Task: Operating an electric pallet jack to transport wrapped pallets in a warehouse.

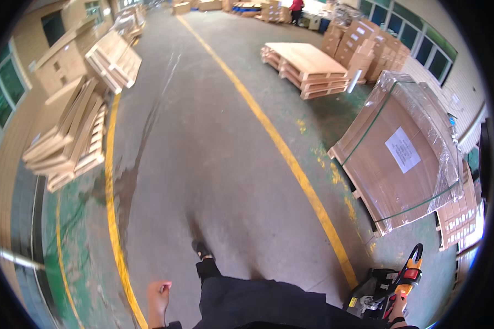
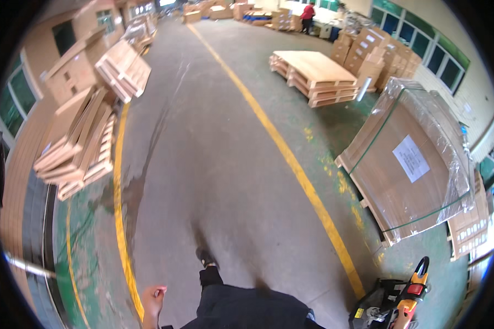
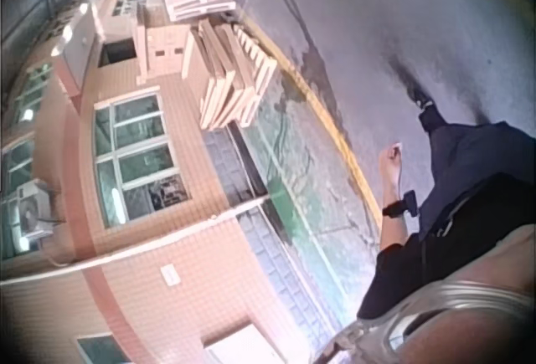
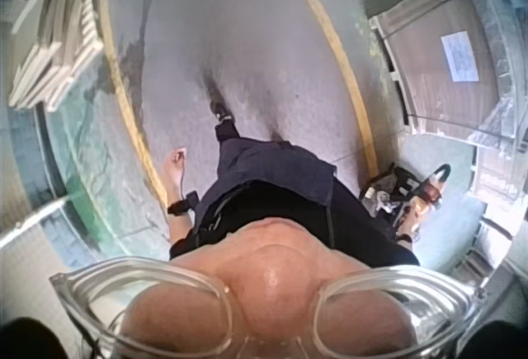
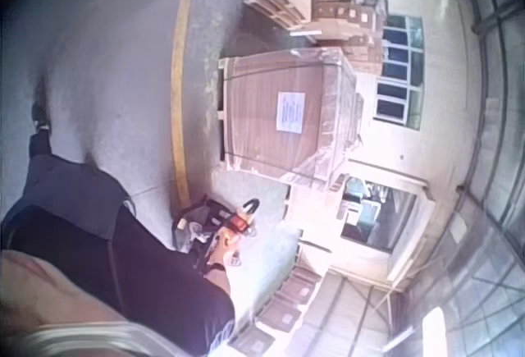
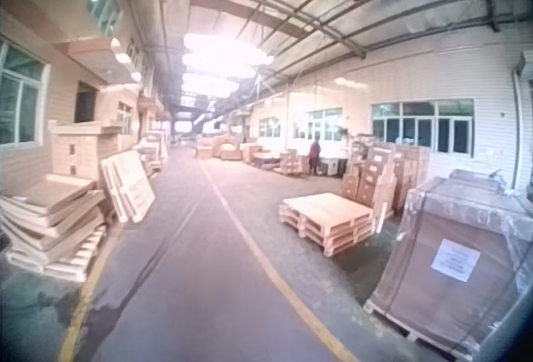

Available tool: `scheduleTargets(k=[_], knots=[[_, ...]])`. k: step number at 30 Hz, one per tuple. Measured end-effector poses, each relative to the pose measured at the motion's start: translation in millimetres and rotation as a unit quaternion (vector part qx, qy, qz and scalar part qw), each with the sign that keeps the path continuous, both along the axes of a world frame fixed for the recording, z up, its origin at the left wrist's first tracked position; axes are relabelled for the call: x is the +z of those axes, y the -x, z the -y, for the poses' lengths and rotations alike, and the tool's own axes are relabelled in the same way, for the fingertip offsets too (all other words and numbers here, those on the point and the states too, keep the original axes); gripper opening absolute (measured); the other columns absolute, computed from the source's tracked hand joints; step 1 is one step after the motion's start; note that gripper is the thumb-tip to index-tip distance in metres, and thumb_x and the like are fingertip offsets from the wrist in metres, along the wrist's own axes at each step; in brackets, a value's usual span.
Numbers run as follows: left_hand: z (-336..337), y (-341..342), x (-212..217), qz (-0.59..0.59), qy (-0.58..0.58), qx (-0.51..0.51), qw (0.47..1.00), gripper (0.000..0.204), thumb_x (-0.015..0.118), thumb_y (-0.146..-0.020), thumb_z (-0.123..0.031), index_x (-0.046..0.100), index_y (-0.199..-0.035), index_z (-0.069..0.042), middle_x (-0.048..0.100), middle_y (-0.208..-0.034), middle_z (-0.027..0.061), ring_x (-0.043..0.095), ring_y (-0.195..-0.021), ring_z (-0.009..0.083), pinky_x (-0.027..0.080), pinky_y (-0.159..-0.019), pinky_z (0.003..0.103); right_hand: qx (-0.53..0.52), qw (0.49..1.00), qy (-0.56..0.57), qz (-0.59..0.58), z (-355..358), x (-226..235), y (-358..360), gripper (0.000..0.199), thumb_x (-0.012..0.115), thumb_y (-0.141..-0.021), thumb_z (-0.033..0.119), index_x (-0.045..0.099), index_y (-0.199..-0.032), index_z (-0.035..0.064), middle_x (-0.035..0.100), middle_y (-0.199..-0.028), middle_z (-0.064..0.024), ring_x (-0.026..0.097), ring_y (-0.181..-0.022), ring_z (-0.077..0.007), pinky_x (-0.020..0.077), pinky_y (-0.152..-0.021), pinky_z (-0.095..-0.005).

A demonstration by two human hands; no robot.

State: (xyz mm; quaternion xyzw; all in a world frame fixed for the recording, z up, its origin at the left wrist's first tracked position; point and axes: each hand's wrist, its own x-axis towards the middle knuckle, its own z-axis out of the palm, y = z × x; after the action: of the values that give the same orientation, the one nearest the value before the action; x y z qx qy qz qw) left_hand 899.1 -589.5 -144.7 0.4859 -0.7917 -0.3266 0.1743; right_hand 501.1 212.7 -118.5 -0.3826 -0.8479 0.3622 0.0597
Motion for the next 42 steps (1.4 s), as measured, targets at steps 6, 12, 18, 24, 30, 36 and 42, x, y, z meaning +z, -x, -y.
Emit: scheduleTargets(k=[6,12,18,24,30,36,42], knots=[[204.0,56.5,3.4,-0.043,-0.033,-0.070,0.996,0.013,0.062,-0.074,0.002,0.067,-0.080,-0.008,0.066,-0.076,0.0086,0.063,-0.073,0.0220,0.049,-0.065,0.030,0.013,0.999,0.013,-0.037,148.1,-1.3,-38.4,0.043,0.067,-0.078,0.047,0.050,-0.093,0.0111,0.036,-0.045,0.0003,0.037,-0.030,-0.0133,0.0265,-0.027,-0.0275],[389.9,212.8,77.6,-0.033,0.154,-0.290,0.944,0.009,0.063,-0.074,-0.004,0.066,-0.081,-0.008,0.065,-0.078,0.0085,0.061,-0.076,0.0270,0.048,-0.069,0.036,-0.055,0.998,0.020,-0.035,345.0,15.4,-51.4,0.038,0.070,-0.078,0.039,0.045,-0.086,0.0118,0.037,-0.047,0.0017,0.034,-0.030,-0.0099,0.0250,-0.028,-0.0249],[502.5,359.5,104.4,-0.118,0.175,-0.386,0.898,0.006,0.062,-0.075,-0.005,0.064,-0.079,-0.008,0.065,-0.079,0.0085,0.060,-0.077,0.0289,0.047,-0.068,0.036,-0.009,0.994,0.051,-0.101,501.7,9.5,-11.0,0.038,0.071,-0.077,0.039,0.045,-0.086,0.0126,0.039,-0.053,0.0028,0.035,-0.034,-0.0083,0.0248,-0.030,-0.0234],[662.3,427.4,47.0,-0.049,0.174,-0.357,0.916,0.006,0.061,-0.076,-0.004,0.063,-0.080,-0.008,0.062,-0.075,0.0095,0.059,-0.073,0.0293,0.046,-0.066,0.036,-0.127,0.991,0.027,0.001,700.8,52.5,88.7,0.048,0.071,-0.075,0.048,0.045,-0.092,0.0111,0.037,-0.051,0.0019,0.034,-0.033,-0.0101,0.0245,-0.030,-0.0246],[790.4,427.7,9.3,0.009,0.094,-0.261,0.961,0.007,0.064,-0.073,-0.004,0.062,-0.080,-0.007,0.062,-0.074,0.0097,0.059,-0.067,0.0267,0.046,-0.061,0.034,-0.179,0.983,0.034,0.031,848.4,52.8,167.3,0.052,0.072,-0.073,0.049,0.048,-0.093,0.0079,0.040,-0.051,-0.0001,0.036,-0.033,-0.0115,0.0265,-0.031,-0.0256],[919.0,505.7,9.8,0.119,-0.011,-0.274,0.954,0.015,0.062,-0.081,-0.013,0.067,-0.095,-0.010,0.066,-0.083,0.0123,0.064,-0.076,0.0266,0.050,-0.070,0.035,-0.204,0.978,0.015,0.035,989.9,62.3,224.5,0.051,0.072,-0.073,0.048,0.048,-0.095,0.0088,0.039,-0.053,0.0014,0.036,-0.035,-0.0100,0.0274,-0.033,-0.0250],[1104.7,663.3,-2.8,0.067,0.045,-0.326,0.942,0.009,0.065,-0.076,-0.008,0.065,-0.085,-0.008,0.065,-0.079,0.0094,0.061,-0.071,0.0240,0.048,-0.065,0.032,-0.205,0.978,-0.020,0.022,1097.1,55.3,278.6,0.048,0.071,-0.073,0.047,0.045,-0.088,0.0092,0.040,-0.050,0.0002,0.038,-0.035,-0.0115,0.0298,-0.033,-0.0254]])
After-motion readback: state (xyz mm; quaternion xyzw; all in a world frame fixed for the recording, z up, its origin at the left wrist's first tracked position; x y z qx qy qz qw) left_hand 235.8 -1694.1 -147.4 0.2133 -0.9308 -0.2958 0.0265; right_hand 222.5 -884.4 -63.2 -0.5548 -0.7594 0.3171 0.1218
